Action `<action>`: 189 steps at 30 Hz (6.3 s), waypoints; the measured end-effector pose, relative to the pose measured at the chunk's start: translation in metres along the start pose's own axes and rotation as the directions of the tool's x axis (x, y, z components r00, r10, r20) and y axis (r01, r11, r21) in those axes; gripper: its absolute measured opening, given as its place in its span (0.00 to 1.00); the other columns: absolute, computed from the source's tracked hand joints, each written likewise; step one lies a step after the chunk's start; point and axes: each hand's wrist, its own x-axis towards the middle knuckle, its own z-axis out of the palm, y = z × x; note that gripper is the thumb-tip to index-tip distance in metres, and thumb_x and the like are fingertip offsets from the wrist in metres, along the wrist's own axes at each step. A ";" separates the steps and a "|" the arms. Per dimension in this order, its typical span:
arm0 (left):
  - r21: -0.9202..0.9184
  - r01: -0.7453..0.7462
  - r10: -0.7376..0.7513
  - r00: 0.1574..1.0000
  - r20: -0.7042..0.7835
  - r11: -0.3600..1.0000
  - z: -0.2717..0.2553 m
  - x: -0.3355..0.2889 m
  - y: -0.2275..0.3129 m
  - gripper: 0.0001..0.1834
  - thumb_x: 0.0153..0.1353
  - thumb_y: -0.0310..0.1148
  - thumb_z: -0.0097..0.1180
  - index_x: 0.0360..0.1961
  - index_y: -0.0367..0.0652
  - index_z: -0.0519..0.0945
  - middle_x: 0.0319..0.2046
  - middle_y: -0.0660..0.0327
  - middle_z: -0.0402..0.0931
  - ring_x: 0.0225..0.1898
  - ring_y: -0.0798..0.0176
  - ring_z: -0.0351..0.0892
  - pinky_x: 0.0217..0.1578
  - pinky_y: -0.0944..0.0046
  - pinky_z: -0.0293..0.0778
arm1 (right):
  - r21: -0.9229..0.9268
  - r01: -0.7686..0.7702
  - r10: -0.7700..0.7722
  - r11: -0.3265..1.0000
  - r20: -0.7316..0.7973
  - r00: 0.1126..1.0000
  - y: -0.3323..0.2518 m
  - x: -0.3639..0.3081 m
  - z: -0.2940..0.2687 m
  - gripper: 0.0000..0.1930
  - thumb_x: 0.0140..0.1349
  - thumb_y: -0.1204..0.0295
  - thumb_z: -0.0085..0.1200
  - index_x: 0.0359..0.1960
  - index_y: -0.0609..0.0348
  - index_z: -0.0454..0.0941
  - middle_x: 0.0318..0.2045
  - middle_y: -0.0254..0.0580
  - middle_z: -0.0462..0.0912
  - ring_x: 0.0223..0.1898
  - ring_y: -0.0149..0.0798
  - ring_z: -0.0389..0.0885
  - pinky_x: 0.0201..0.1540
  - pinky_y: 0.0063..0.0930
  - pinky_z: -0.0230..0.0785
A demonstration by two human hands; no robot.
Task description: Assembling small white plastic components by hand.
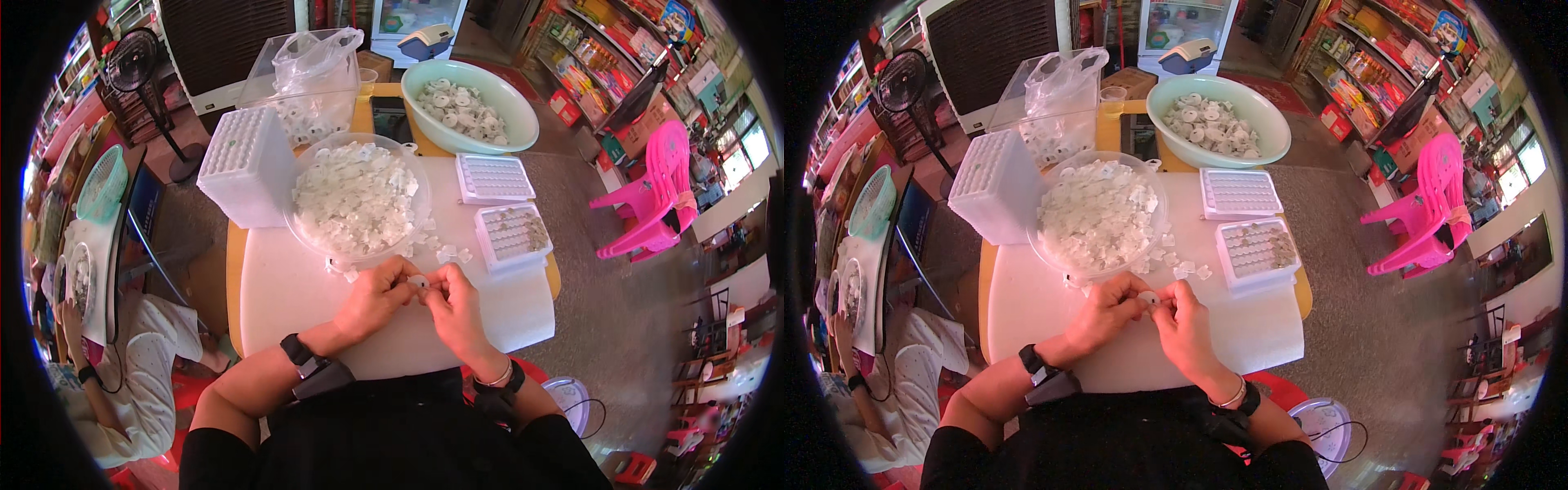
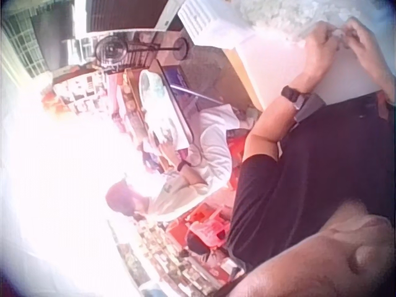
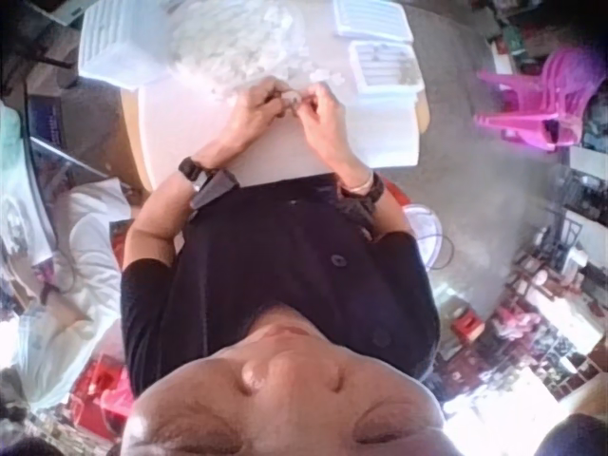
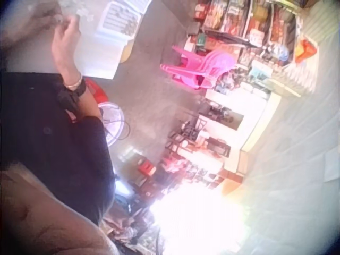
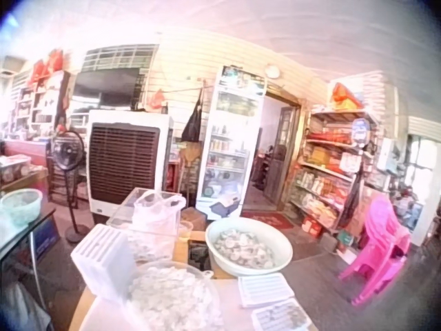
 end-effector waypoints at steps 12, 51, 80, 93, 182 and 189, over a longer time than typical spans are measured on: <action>-0.074 0.098 -0.090 0.991 0.101 0.993 -0.005 -0.005 0.015 0.13 0.64 0.33 0.54 0.48 0.41 0.75 0.26 0.66 0.75 0.26 0.74 0.71 0.28 0.71 0.69 | -0.315 0.146 -0.076 0.938 0.223 0.972 -0.029 0.074 -0.069 0.08 0.58 0.74 0.53 0.38 0.62 0.74 0.20 0.37 0.77 0.22 0.28 0.74 0.25 0.25 0.66; -0.093 0.137 -0.127 0.986 0.110 0.986 -0.004 -0.003 0.002 0.12 0.65 0.30 0.50 0.46 0.36 0.76 0.33 0.57 0.78 0.32 0.66 0.79 0.35 0.65 0.75 | -0.122 0.043 -0.025 0.992 0.146 0.989 -0.046 0.035 -0.024 0.13 0.57 0.74 0.59 0.44 0.63 0.76 0.25 0.34 0.80 0.26 0.23 0.75 0.31 0.19 0.67; -0.362 0.200 -0.096 0.953 0.287 0.910 -0.012 0.005 0.007 0.19 0.67 0.36 0.51 0.55 0.36 0.73 0.30 0.62 0.75 0.29 0.69 0.75 0.29 0.70 0.73 | -0.078 0.098 -0.086 0.992 0.145 0.986 -0.032 0.014 -0.035 0.04 0.60 0.77 0.55 0.35 0.64 0.77 0.29 0.32 0.77 0.26 0.23 0.72 0.31 0.17 0.65; -0.511 0.028 0.065 0.984 0.164 0.859 -0.007 0.003 -0.004 0.15 0.66 0.29 0.51 0.52 0.38 0.74 0.41 0.61 0.77 0.37 0.69 0.76 0.35 0.68 0.73 | 0.376 -0.262 0.220 0.889 0.150 0.964 -0.031 0.009 -0.024 0.07 0.62 0.69 0.56 0.32 0.60 0.75 0.25 0.33 0.77 0.21 0.23 0.71 0.25 0.16 0.64; -0.609 0.262 -0.077 0.947 0.313 0.748 -0.013 0.006 -0.001 0.15 0.67 0.32 0.51 0.51 0.35 0.74 0.38 0.62 0.76 0.37 0.69 0.76 0.38 0.68 0.74 | -0.387 0.478 -0.447 0.788 0.172 0.878 -0.036 0.022 -0.035 0.04 0.52 0.79 0.60 0.29 0.62 0.78 0.25 0.40 0.77 0.28 0.40 0.76 0.30 0.31 0.68; -0.579 0.256 -0.086 0.948 0.306 0.774 -0.012 0.005 -0.001 0.15 0.67 0.32 0.50 0.50 0.35 0.75 0.37 0.62 0.76 0.37 0.69 0.75 0.38 0.68 0.74 | -0.351 0.495 -0.425 0.795 0.261 0.867 -0.041 0.023 -0.038 0.03 0.52 0.78 0.59 0.29 0.61 0.78 0.24 0.40 0.75 0.28 0.40 0.75 0.30 0.31 0.68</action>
